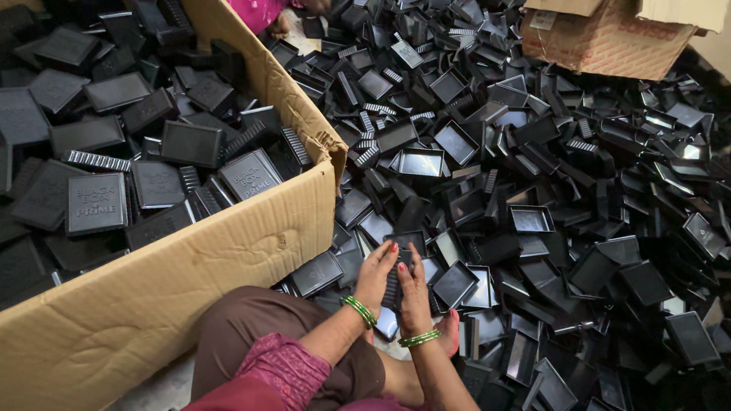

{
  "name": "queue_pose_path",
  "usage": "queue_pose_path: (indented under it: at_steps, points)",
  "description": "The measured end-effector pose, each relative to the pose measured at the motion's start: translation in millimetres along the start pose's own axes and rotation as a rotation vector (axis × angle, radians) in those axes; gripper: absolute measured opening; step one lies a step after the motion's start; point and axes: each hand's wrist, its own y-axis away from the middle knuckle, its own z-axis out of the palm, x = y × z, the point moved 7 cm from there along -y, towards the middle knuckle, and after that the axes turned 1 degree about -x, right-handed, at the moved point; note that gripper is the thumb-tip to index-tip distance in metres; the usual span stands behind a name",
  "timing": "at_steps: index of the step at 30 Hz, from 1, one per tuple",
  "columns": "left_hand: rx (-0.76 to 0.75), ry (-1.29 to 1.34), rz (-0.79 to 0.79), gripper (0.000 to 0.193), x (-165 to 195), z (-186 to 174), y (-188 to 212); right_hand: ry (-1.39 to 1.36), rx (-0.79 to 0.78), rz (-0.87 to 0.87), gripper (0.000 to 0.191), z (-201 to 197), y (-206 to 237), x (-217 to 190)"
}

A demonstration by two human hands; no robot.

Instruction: The person sits on the floor beside a large pile of black plastic boxes, picks up a base and a lid, fits the lid onto the base by hand, and places the assembled box into a cardboard box. They repeat this assembly one box at a time throughout the episode.

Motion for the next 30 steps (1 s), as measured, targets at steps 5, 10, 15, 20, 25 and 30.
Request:
queue_pose_path:
  at_steps: [5,10,15,20,25,30]
  points:
    - [0.001,-0.014,-0.031,0.055,-1,-5,2,0.149,-0.011,-0.065,0.062,-2,-4,9]
    - [-0.021,-0.042,0.018,0.052,-5,-11,2,0.219,-0.091,-0.067,0.059,-10,-7,14]
    - [0.083,-0.442,0.23,0.057,-9,-21,2,0.623,-0.012,-0.235,0.064,-11,-3,8]
    - [0.125,-0.523,0.267,0.062,-15,-28,5,0.775,-0.05,-0.317,0.069,3,7,-3]
    - [0.158,-0.544,0.286,0.062,-8,-25,11,0.828,0.029,-0.259,0.061,0,9,-2]
    - [0.068,-0.751,0.591,0.061,10,1,35,0.642,0.039,-0.198,0.058,-6,1,16]
